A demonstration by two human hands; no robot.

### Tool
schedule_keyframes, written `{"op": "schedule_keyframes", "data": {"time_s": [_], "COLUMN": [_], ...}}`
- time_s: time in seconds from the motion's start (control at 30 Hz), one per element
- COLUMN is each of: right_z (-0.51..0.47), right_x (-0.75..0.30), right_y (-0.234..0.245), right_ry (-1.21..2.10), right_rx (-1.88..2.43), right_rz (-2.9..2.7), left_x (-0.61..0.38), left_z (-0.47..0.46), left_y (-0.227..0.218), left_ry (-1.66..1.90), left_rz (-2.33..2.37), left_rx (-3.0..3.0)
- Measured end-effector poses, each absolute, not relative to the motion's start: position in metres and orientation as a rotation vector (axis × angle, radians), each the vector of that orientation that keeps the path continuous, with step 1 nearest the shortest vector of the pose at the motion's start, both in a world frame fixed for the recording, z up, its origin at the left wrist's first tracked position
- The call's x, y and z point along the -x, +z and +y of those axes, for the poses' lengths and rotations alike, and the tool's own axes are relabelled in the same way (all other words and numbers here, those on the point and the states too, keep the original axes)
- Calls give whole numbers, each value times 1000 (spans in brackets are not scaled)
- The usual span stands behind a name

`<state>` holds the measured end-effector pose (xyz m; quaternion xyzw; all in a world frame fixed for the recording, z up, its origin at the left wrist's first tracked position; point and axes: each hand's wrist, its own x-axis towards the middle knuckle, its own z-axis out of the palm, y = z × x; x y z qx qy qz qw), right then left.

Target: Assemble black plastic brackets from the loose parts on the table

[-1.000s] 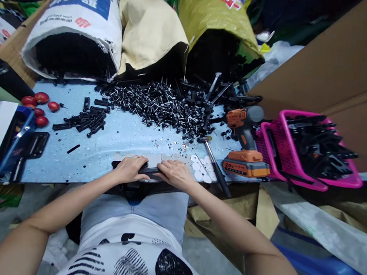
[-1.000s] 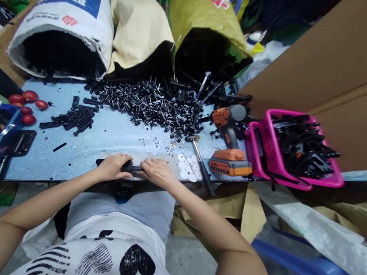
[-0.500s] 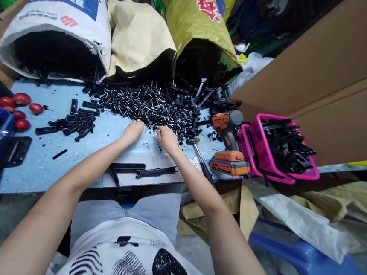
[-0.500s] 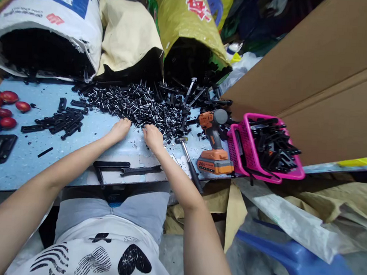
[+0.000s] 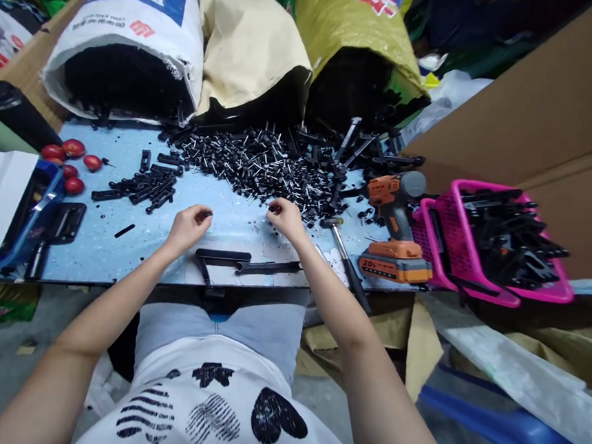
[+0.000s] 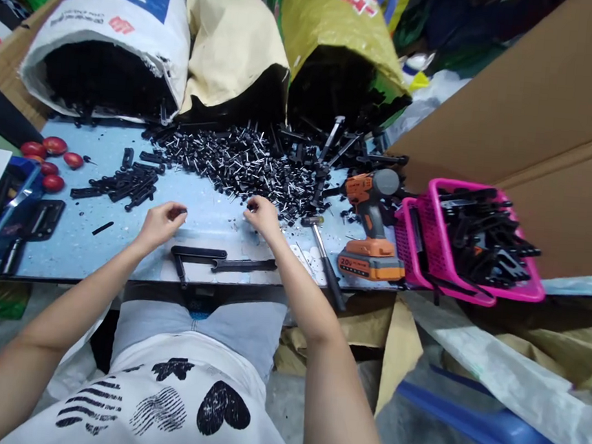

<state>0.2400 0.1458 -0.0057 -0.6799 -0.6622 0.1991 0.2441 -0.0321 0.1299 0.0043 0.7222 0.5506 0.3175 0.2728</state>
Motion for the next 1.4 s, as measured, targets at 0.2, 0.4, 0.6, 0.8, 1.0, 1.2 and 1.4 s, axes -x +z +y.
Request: {"op": "schedule_keyframes", "data": {"time_s": [0.2,0.4,0.6,0.8,1.0,1.2,1.4], "right_z": [73,55,47,37,46,39,26], "right_x": [-215,-210,-209,-203,-204,-202,-220], "right_y": [4,12,22,31,29,6,-19], "right_ry": [1007,891,564,374,375,213,257], "right_rx": [1378,1459,1520,1405,1541,1397,1215], "right_rz": [-1678,-1832,-2174,-2474,-2434,-2578,-2563], "left_x": [74,64,56,56,54,52,9], "left_z": [63,49,41,37,34,37,46], "left_y": [-12,-5,-4,-15,-20,-14,19], "left_ry": [1056,1020,975,948,927,832,777], "left_rz": [1431,1534,1660,1600,1580,1196,873], "left_rx": [-1348,-1601,-1917,-2142,-2298,-2659,-2782]}}
